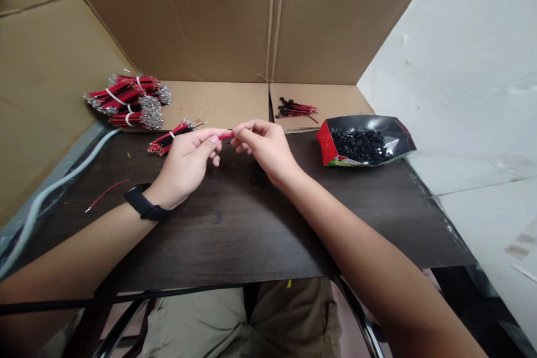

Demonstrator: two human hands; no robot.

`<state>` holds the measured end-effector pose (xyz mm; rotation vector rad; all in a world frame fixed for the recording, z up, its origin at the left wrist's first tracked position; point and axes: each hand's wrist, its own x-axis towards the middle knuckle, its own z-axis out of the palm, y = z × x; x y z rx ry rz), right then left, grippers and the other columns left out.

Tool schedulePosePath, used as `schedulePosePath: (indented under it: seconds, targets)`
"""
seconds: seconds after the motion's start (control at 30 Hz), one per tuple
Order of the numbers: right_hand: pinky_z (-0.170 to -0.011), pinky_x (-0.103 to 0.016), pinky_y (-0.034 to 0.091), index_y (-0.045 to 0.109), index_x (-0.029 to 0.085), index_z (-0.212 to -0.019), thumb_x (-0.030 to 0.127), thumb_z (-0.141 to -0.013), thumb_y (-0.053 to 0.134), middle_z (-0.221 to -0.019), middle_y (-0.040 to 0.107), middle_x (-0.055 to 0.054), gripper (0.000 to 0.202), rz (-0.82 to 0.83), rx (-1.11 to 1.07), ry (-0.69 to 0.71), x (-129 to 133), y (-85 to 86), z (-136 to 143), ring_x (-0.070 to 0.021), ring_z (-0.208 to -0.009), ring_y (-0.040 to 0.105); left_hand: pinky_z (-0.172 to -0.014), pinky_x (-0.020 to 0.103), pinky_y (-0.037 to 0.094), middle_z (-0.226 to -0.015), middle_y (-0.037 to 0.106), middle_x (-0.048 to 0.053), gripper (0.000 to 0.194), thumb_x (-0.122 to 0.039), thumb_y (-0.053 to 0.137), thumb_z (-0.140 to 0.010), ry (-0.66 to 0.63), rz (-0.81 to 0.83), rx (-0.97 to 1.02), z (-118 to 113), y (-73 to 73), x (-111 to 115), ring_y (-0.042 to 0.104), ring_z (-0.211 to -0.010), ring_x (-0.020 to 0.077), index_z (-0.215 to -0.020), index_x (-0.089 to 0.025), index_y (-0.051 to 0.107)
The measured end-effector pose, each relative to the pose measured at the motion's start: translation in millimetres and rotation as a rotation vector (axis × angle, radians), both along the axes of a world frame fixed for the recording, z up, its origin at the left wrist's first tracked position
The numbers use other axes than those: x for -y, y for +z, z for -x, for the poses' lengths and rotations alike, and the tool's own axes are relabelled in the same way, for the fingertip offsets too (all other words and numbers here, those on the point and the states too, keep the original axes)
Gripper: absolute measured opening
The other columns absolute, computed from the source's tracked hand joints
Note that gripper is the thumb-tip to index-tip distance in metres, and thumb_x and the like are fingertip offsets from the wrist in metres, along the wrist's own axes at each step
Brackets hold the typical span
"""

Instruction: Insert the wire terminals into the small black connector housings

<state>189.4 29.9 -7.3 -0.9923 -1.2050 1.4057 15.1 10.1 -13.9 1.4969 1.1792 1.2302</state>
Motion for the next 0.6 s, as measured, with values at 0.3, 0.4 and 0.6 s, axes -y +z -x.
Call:
schedulePosePath:
  seconds: [0.3, 0.4, 0.6]
  targets:
    - [-0.05, -0.022, 0.035, 0.074, 0.015, -0.082, 0.013, -0.094, 0.064, -0.071, 0.065, 0.0, 0.015, 0.092, 0.015, -0.002, 2.3, 1.7, 4.4, -0.0081, -0.057, 0.047, -0.056, 0.026, 0.042, -0.073, 0.052, 0.0, 0.023, -0.022, 0.057, -0.099, -0.024, 0.099, 0.055, -3.7, 1.3, 0.2, 0.046, -0.061, 0.0137, -0.099, -0.016, 0.079]
    - [-0.05, -0.022, 0.033, 0.076, 0.015, -0.083, 0.012, -0.095, 0.063, -0.069, 0.062, 0.0, 0.018, 0.098, 0.035, -0.023, 3.9, 4.8, 5.1, -0.0084, -0.057, 0.046, -0.057, 0.026, 0.043, -0.071, 0.049, 0.0, 0.022, -0.021, 0.057, -0.101, -0.069, 0.129, 0.108, -5.1, 5.1, 1.8, 0.044, -0.061, 0.0137, -0.094, -0.016, 0.077]
    - [-0.052, -0.023, 0.033, 0.078, 0.013, -0.087, 0.01, -0.097, 0.063, -0.069, 0.06, 0.001, 0.019, 0.076, 0.086, -0.018, 7.4, 6.4, 8.9, -0.0081, -0.057, 0.044, -0.055, 0.023, 0.04, -0.069, 0.041, -0.003, 0.025, -0.013, 0.05, -0.104, -0.062, 0.214, 0.171, -8.9, 10.6, 4.1, 0.037, -0.059, 0.0121, -0.093, -0.014, 0.072]
